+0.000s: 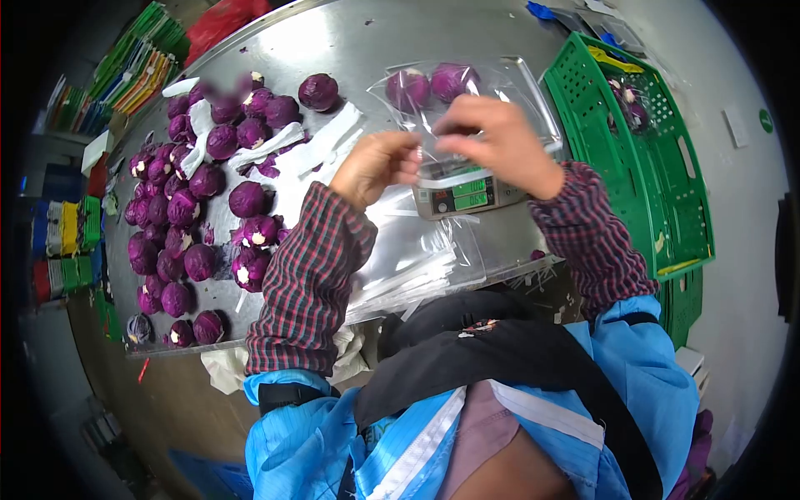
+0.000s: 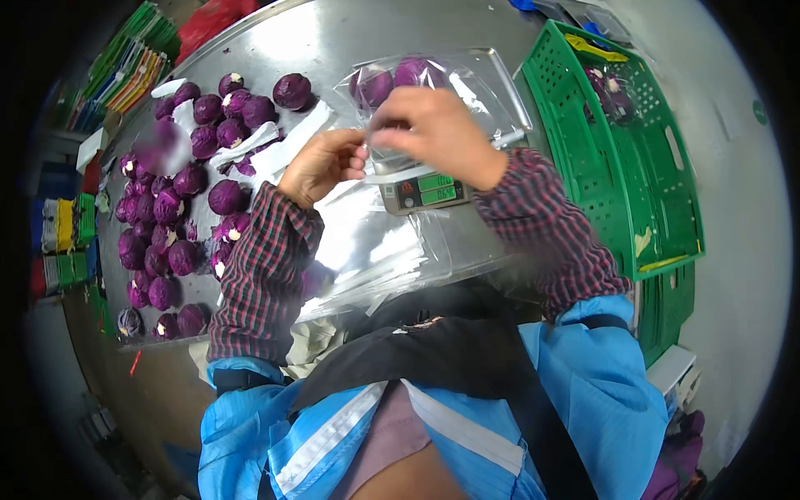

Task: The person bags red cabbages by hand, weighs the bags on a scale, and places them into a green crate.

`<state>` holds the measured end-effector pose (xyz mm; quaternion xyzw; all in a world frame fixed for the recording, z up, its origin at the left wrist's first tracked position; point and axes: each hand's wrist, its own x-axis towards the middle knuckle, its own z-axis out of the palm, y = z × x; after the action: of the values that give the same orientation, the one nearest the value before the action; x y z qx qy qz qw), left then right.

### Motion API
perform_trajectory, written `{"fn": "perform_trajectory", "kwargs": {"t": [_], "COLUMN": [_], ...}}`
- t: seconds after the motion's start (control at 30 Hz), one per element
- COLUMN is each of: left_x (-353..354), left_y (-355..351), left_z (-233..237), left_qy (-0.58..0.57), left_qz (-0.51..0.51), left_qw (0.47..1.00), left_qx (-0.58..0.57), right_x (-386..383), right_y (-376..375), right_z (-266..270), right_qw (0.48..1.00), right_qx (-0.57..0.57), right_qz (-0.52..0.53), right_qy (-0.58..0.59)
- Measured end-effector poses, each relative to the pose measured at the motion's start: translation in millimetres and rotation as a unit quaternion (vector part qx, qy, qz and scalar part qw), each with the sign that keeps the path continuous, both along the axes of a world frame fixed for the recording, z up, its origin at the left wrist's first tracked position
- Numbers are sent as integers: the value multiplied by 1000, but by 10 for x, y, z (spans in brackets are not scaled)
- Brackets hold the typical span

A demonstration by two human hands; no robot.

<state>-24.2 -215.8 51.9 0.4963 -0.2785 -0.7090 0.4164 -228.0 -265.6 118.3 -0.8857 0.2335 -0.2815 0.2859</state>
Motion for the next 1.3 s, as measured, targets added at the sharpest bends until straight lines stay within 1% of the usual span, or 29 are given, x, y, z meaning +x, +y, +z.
{"fn": "perform_trajectory", "kwargs": {"t": [0.07,0.1,0.13,0.2,0.27,0.33,0.4,0.43,0.5,0.57,0.6,0.63,0.67,0.7,0.73,0.8,0.83,0.87,0.9,0.97,1.03,1.07,1.1,1.13,1.17,1.2,1.23,1.27,1.3], "left_x": [-58,-66,-70,-72,-90,-134,-187,-188,-183,-178,-139,-80,-58,-86,-120,-117,-81,-66,-108,-109,-87,-106,-92,-67,-48,-22,5,47,104], "left_y": [32,65,87,129,164,174,159,145,139,162,184,187,141,149,182,169,160,155,169,112,111,118,123,123,130,126,121,152,197], "left_z": [69,93,88,62,45,63,101,114,183,287,213,70,-4,22,51,74,24,-9,74,31,-1,15,20,94,163,170,189,210,256], "left_qy": [1,31,33,83,73,52,61,65,70,116,118,97,79,58,39,8,12,14,33,11,-11,-6,-24,-36,-36,-42,-19,4,7], "left_qz": [-21,-34,-29,22,11,-14,-5,-15,-27,-2,-12,-35,-64,-46,-29,-39,-31,-16,18,2,-2,-9,-5,-32,-32,-42,-49,-59,-58], "left_qw": [1000,999,999,992,993,996,996,996,996,990,990,992,993,996,997,999,999,999,999,1000,1000,1000,1000,999,999,998,999,998,998], "left_qx": [13,7,16,87,89,78,71,59,47,83,81,72,56,56,53,37,34,33,25,6,8,-4,-16,-20,-19,-15,-10,-4,0], "right_x": [105,107,101,79,38,-4,-6,4,8,23,30,16,17,36,52,88,98,78,80,72,9,-124,-293,-605,-969,-1335,-1437,-2075,-2306], "right_y": [-29,-21,4,77,121,95,100,135,183,236,257,263,278,314,300,272,229,235,228,241,297,379,519,486,573,652,807,868,1011], "right_z": [-176,-196,-209,-192,-121,-238,-363,-377,-310,-282,-290,-292,-356,-341,-386,-416,-459,-413,-439,-534,-569,-378,-130,63,362,660,1032,1164,1165], "right_qw": [997,997,997,995,980,982,998,999,999,998,998,998,996,995,986,974,971,963,960,958,987,996,958,906,789,644,669,732,749], "right_qx": [-46,-39,-15,17,199,185,34,-11,-28,-45,-48,-54,-87,-101,-168,-225,-235,-268,-279,-287,-127,22,203,265,330,338,220,218,212], "right_qz": [35,41,59,77,-2,-29,46,39,24,4,21,33,20,14,22,18,46,34,24,19,8,-35,-84,-44,-40,-16,-16,52,10], "right_qy": [55,55,54,54,-8,6,12,27,39,51,32,17,20,11,-10,-25,-27,13,14,9,-98,-84,-183,-327,-517,-686,-710,-644,-628]}}
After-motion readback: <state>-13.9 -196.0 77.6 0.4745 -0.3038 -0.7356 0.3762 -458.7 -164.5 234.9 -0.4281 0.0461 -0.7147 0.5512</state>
